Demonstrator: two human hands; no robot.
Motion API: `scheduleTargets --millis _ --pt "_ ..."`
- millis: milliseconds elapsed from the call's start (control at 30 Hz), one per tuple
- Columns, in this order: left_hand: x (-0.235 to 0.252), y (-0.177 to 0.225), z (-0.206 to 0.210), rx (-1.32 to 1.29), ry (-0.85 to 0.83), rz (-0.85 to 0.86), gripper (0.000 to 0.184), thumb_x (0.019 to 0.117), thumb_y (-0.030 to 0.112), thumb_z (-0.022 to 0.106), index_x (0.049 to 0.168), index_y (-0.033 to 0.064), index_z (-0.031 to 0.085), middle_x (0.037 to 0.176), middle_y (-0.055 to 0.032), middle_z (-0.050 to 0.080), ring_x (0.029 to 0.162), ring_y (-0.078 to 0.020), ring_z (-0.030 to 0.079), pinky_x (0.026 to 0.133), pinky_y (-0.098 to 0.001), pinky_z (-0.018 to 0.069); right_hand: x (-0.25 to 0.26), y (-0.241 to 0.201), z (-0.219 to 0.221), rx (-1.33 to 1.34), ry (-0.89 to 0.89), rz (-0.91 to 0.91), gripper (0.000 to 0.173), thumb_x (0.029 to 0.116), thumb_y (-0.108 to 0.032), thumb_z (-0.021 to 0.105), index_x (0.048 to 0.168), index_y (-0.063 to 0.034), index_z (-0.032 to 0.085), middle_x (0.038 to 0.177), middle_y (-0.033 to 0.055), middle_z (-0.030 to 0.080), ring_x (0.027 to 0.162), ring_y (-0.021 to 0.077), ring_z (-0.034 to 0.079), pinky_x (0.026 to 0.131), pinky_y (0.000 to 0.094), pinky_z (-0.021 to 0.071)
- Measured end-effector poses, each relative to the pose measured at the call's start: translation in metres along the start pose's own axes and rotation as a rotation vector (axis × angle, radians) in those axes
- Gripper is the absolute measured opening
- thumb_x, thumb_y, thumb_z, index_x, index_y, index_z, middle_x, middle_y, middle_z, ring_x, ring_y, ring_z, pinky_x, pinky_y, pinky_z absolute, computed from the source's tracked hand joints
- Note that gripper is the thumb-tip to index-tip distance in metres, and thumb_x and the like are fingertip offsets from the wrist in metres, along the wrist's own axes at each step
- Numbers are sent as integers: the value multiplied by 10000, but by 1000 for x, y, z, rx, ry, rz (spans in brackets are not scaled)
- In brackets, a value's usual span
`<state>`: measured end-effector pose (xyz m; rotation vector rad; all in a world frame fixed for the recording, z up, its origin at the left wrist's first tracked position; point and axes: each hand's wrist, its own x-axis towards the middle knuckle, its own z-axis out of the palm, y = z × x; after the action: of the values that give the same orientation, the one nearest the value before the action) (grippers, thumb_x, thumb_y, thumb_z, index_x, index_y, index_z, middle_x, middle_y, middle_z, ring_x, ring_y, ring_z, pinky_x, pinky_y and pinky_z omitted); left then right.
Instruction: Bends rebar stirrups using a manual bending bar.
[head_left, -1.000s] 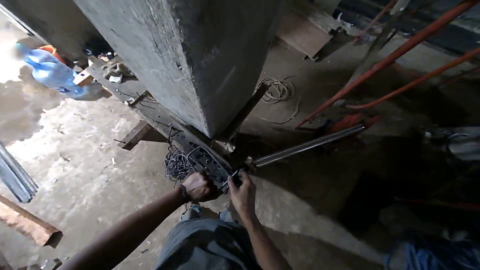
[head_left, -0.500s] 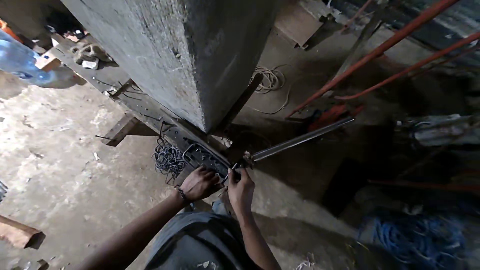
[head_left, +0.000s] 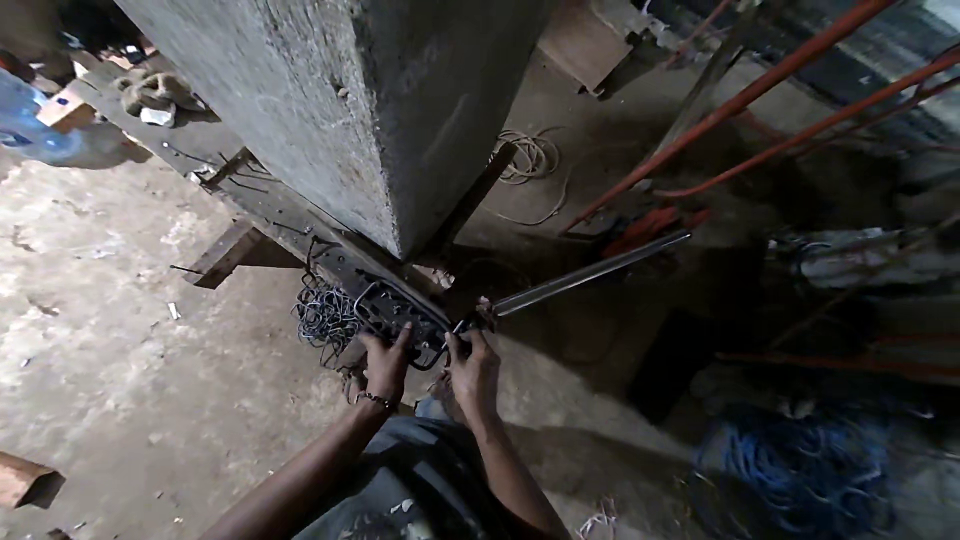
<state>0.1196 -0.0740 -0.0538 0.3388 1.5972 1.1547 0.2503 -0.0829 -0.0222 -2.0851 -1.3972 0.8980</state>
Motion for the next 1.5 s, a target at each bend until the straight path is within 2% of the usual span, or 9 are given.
scheduleTargets --millis 233,367,500,667,833,933,1100,1300,1500 --pt "-22 -7 2 74 -77 107 1352 631 13 952 1579 32 -12 1386 -247 470 1127 -261 659 881 -390 622 51 44 -96 -68 161 -138 338 1025 -300 640 1115 21 694 949 149 729 867 248 715 833 464 593" --pt "-24 -12 11 142 -44 118 1506 573 19 980 1588 65 -133 1465 -258 398 1182 -247 627 916 -371 595 60 37 -91 -126 -247 -136 387 1023 -395 617 1107 -34 726 970 118 741 900 239 721 865 484 590" --pt "-24 -15 15 175 2 117 1478 588 34 977 1592 75 -107 1308 -226 518 1058 -231 662 880 -374 599 32 24 -50 -63 -505 -125 342 1037 -367 593 1085 -59 734 921 88 738 829 189 722 806 408 603" --pt "-27 -14 10 76 -45 50 1299 781 0 855 1603 124 -144 1153 -179 590 901 -191 692 816 -352 612 14 27 -32 62 -593 -79 307 1043 -312 594 1143 -45 706 927 97 732 793 180 731 763 379 628" --pt "-28 -13 13 77 -15 79 1319 723 -54 865 1592 95 -116 1168 -172 570 926 -187 687 814 -348 614 11 32 -19 138 -556 -109 257 1060 -230 567 1066 -9 697 885 92 732 785 160 726 778 332 612" --pt "-27 -9 13 129 -10 31 1349 720 -39 883 1593 113 -134 1282 -208 547 1012 -209 686 847 -357 610 14 27 -23 96 -597 -110 220 1039 -167 567 1115 8 676 927 123 724 858 197 723 829 362 596" --pt "-29 -4 17 129 14 -16 1377 707 -36 892 1594 135 -147 1215 -191 537 953 -199 670 785 -347 605 1 8 -22 -184 -530 -128 339 1072 -237 492 1221 31 634 1018 184 720 961 305 728 855 440 593" --pt "-30 -3 20 175 56 -46 1329 680 -9 919 1592 92 -43 1092 -170 538 832 -200 646 709 -361 593 9 -4 -30 -217 -531 64 592 996 -403 643 1320 87 573 1273 242 650 1227 343 623 1063 436 492" --pt "-31 -1 23 145 77 -10 1403 631 -56 925 1592 105 -86 1246 -198 506 942 -189 650 763 -338 597 17 1 -30 -25 -558 93 544 975 -307 696 1330 88 578 1258 255 656 1190 333 646 1045 431 506"
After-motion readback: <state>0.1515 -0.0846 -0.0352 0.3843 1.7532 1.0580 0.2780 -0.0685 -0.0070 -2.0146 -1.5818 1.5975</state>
